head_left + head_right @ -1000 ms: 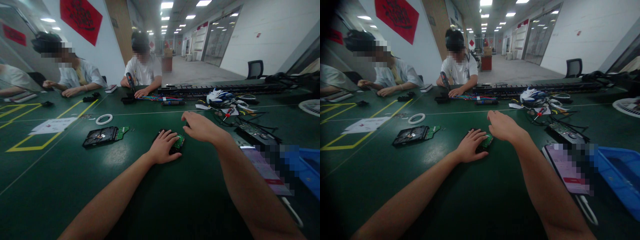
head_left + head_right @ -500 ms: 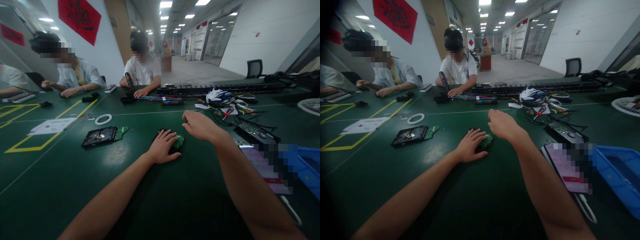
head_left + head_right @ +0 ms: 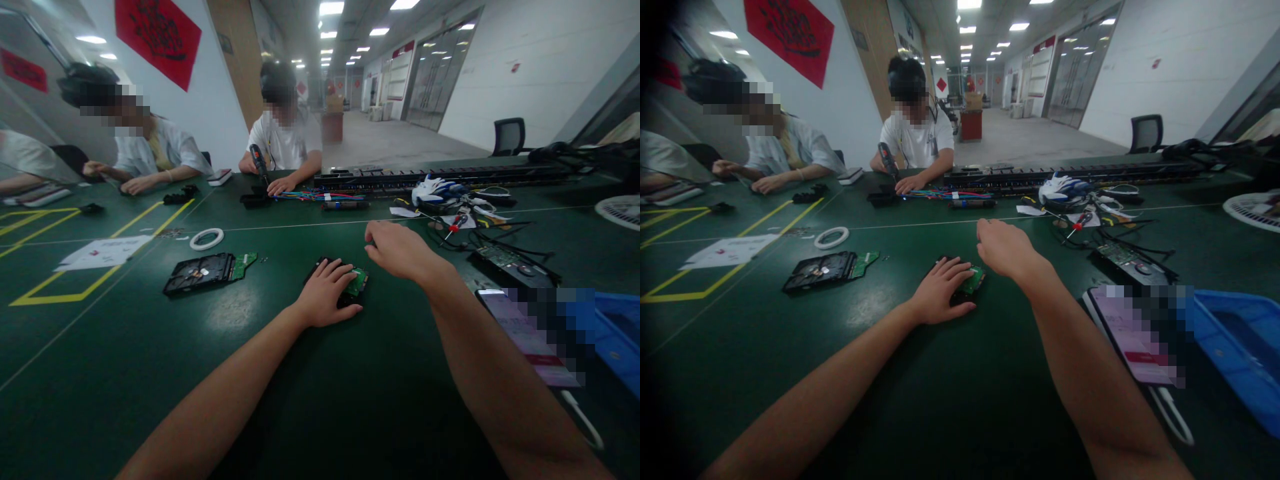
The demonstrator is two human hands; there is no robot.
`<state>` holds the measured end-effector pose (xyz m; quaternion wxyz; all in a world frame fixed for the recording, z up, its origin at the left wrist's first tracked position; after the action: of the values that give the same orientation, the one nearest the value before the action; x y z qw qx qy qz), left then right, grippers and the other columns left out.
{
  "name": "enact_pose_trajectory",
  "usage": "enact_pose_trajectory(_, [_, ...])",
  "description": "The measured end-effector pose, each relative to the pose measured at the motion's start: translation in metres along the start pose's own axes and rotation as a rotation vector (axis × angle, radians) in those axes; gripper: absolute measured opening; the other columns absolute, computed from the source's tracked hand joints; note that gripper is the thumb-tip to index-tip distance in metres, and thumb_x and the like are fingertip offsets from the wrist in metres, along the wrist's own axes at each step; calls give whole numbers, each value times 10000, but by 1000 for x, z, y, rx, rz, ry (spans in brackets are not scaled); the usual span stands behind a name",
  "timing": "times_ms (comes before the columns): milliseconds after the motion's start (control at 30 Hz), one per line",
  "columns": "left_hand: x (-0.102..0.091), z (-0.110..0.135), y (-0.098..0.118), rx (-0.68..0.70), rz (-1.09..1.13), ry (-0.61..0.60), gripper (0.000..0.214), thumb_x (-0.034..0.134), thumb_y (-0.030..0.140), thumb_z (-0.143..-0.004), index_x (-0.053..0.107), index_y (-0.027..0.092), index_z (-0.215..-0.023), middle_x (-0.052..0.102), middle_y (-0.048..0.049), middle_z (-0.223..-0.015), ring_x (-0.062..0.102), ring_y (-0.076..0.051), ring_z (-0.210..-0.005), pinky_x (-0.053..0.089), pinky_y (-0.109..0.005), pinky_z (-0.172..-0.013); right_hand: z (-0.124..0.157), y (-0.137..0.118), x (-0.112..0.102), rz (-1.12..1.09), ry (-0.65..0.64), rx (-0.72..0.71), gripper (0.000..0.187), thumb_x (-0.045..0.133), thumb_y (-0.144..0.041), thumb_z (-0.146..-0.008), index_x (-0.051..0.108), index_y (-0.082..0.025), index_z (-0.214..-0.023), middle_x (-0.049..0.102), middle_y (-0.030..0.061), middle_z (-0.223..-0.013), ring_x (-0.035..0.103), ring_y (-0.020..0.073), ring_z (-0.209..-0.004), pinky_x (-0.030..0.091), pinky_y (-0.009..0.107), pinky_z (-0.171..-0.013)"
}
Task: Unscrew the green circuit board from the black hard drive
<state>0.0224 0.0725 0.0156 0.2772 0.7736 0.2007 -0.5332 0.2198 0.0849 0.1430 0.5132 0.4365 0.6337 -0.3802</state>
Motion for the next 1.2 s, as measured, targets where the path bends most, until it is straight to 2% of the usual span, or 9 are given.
enact_pose_trajectory(567, [0, 0, 0, 6, -7, -1, 828, 599, 738, -909, 483, 230, -1553, 468, -96, -1644, 321, -385, -1576, 142, -623, -1331, 1, 1, -2, -45, 16, -21, 200, 580, -217, -897, 656, -174, -1077, 749, 143, -1101, 699, 308, -956, 484, 416, -765])
enact_pose_trajectory(833, [0, 0, 0, 7, -5, 3, 821, 599, 735, -911, 493, 227, -1547, 470, -102, -1641, 325, -390, -1572, 147, -627, -1328, 0, 2, -2, -73, 20, -4, 324, 620, -220, -913, 608, -157, -1230, 755, 149, -1071, 706, 310, -965, 488, 402, -799])
enact_pose_trajectory(1200, [0, 0, 0, 10, -15, 7, 822, 603, 728, -912, 495, 215, -1545, 475, -101, -1639, 333, -395, -1567, 147, -627, -1329, 1, 0, -1, -124, 28, -43, 339, 611, -173, -888, 611, -139, -1225, 749, 157, -1073, 700, 306, -967, 492, 403, -816])
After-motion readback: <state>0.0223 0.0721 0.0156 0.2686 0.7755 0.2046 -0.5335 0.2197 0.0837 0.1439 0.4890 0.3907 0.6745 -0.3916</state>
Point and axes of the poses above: each hand's wrist, its own z-axis away from the middle knuckle, its own x-axis out of the palm, y = z × x, the point moved 2 cm from there along -z, towards the middle knuckle
